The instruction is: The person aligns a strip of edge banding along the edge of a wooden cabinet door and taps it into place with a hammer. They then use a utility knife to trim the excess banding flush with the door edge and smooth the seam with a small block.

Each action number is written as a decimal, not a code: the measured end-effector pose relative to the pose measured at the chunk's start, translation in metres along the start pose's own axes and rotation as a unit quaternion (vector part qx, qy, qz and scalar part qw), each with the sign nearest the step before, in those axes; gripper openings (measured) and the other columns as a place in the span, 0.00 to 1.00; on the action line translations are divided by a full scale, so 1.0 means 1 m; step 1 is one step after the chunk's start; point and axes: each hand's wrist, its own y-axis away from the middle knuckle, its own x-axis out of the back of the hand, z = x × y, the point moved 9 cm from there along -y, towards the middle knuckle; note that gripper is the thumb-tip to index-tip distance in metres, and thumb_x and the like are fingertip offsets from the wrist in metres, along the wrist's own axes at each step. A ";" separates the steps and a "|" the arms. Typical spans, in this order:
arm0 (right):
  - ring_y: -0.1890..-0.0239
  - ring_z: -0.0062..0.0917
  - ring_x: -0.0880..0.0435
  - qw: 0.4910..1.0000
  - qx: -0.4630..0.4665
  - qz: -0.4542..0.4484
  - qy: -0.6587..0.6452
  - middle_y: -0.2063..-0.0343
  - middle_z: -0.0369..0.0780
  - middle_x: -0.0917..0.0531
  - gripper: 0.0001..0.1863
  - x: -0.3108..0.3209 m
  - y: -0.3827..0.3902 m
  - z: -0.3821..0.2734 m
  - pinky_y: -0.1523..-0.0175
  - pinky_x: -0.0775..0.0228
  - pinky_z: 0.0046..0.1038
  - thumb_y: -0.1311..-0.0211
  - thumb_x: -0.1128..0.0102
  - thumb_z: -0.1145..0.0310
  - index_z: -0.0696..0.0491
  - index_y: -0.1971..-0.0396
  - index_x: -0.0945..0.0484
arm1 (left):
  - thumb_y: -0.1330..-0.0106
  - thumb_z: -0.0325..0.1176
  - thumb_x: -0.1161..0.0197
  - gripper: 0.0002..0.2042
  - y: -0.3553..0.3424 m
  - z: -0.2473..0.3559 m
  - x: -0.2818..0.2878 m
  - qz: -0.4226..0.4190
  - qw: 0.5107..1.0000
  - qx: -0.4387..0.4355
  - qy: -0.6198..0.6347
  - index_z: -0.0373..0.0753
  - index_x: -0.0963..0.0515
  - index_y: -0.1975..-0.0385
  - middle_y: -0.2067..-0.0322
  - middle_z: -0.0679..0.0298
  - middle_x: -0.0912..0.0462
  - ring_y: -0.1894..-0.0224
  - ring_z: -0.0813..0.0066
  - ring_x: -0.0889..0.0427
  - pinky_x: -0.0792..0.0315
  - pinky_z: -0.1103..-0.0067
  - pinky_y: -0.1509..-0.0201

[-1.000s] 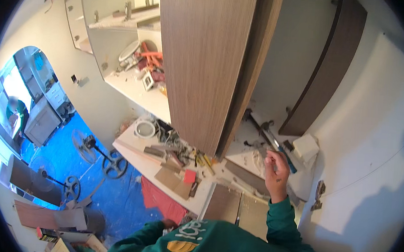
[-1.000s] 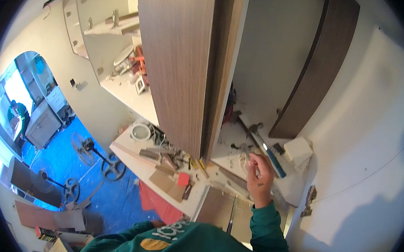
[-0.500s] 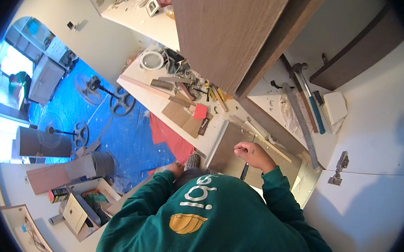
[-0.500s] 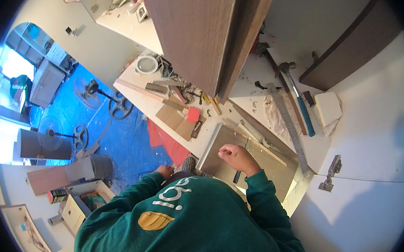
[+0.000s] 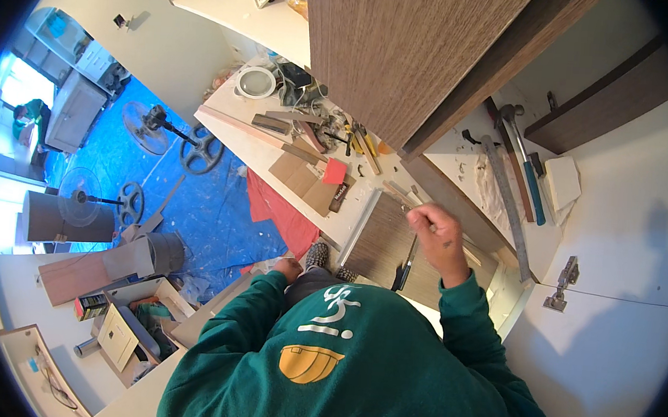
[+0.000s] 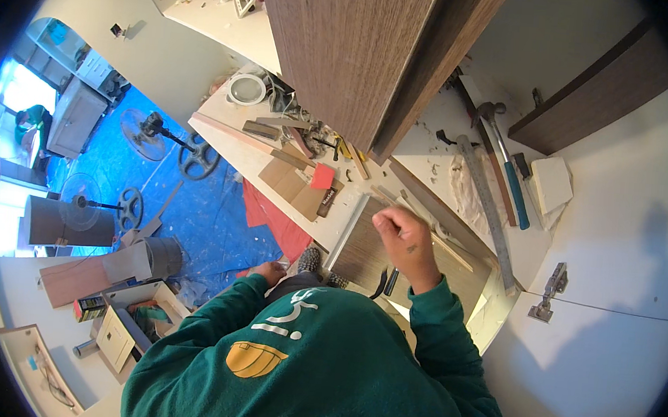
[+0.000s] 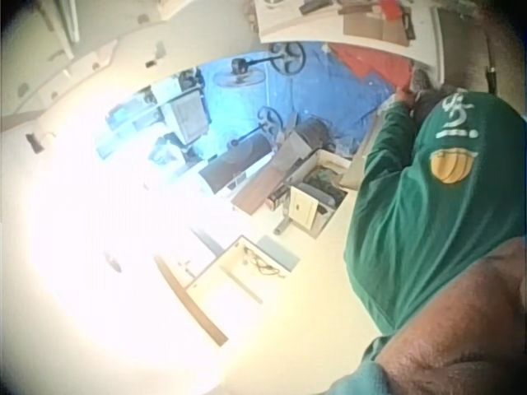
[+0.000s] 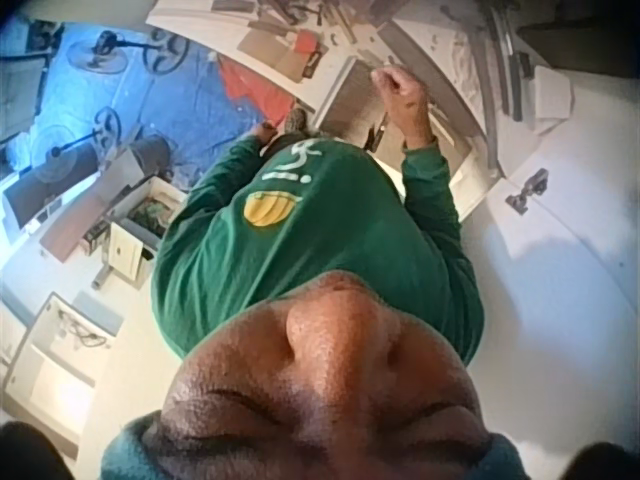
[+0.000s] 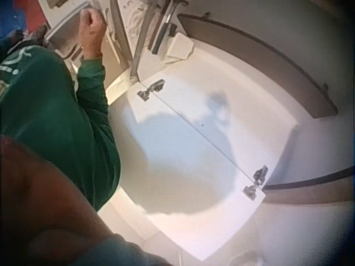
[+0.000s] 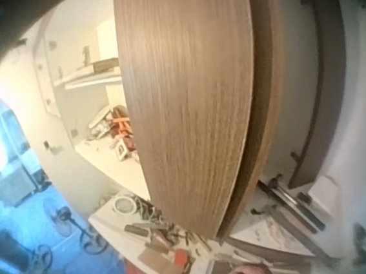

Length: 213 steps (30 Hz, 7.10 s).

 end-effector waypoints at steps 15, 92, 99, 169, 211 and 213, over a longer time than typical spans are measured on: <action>0.67 0.20 0.21 0.936 -0.217 -0.275 0.024 0.70 0.37 0.19 0.13 -0.142 0.107 0.189 0.59 0.27 0.26 0.34 0.40 0.73 0.58 0.51 0.21 | 0.34 0.60 0.41 0.30 -0.172 -0.106 -0.107 0.008 0.977 0.139 0.163 0.34 0.17 0.53 0.53 0.43 0.16 0.49 0.45 0.17 0.25 0.60 0.43; 0.52 0.22 0.23 0.952 0.197 0.150 0.177 0.53 0.41 0.20 0.22 0.052 -0.078 -0.037 0.46 0.31 0.23 0.22 0.49 0.58 0.59 0.42 0.25 | 0.19 0.56 0.61 0.30 -0.034 0.338 0.092 0.031 0.479 -0.214 0.851 0.34 0.32 0.36 0.62 0.62 0.23 0.63 0.72 0.19 0.21 0.74 0.58; 0.54 0.20 0.26 0.968 0.177 0.126 0.129 0.58 0.37 0.21 0.21 0.047 -0.101 -0.046 0.45 0.34 0.25 0.20 0.53 0.54 0.59 0.49 0.24 | 0.20 0.55 0.57 0.27 -0.042 0.363 0.109 0.101 0.431 -0.205 0.873 0.34 0.28 0.44 0.63 0.62 0.22 0.63 0.75 0.21 0.23 0.76 0.56; 0.34 0.53 0.34 0.927 0.168 0.281 0.182 0.49 0.46 0.18 0.17 0.136 -0.027 0.010 0.30 0.47 0.51 0.39 0.39 0.64 0.58 0.55 0.17 | 0.29 0.20 0.46 0.35 0.005 0.358 0.155 0.240 0.675 -0.180 0.674 0.43 0.49 0.23 0.56 0.60 0.21 0.57 0.68 0.20 0.25 0.68 0.47; 0.35 0.44 0.30 0.914 0.190 0.257 0.249 0.50 0.46 0.17 0.16 0.123 -0.033 -0.003 0.29 0.46 0.51 0.29 0.46 0.63 0.58 0.51 0.19 | 0.21 0.30 0.51 0.28 -0.001 0.342 0.149 0.254 0.674 -0.206 0.662 0.33 0.49 0.24 0.55 0.63 0.22 0.59 0.78 0.25 0.28 0.78 0.52; 0.35 0.44 0.31 0.906 0.202 0.275 0.251 0.50 0.45 0.17 0.16 0.119 -0.035 -0.001 0.28 0.46 0.50 0.28 0.47 0.63 0.58 0.51 0.19 | 0.19 0.39 0.56 0.25 0.009 0.338 0.149 0.269 0.677 -0.213 0.651 0.34 0.43 0.27 0.60 0.61 0.22 0.62 0.78 0.25 0.28 0.78 0.54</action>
